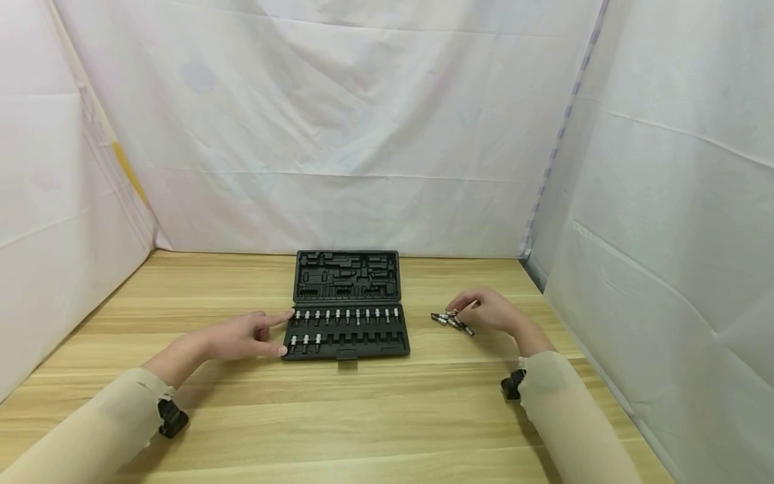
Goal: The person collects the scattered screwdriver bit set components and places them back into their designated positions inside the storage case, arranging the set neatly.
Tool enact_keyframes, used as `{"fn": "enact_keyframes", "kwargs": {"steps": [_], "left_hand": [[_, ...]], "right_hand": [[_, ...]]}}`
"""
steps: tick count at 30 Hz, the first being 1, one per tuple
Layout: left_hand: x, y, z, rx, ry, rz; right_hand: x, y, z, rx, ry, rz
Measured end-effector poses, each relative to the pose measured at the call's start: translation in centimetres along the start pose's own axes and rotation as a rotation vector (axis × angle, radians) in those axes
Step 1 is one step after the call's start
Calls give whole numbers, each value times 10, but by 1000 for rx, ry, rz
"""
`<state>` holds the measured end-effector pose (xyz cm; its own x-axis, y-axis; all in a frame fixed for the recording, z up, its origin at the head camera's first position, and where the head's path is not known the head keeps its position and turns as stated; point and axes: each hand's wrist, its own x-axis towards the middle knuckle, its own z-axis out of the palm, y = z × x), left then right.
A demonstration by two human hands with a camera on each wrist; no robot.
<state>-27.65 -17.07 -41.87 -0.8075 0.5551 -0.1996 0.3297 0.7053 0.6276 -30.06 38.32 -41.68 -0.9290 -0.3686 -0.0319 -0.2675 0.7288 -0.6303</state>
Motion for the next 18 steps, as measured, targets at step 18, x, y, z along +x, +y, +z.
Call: {"fn": "enact_keyframes", "kwargs": {"steps": [18], "left_hand": [[1,-2,1,28,3,3]], "right_hand": [[-26,19,-9,-38,-142,26]]}}
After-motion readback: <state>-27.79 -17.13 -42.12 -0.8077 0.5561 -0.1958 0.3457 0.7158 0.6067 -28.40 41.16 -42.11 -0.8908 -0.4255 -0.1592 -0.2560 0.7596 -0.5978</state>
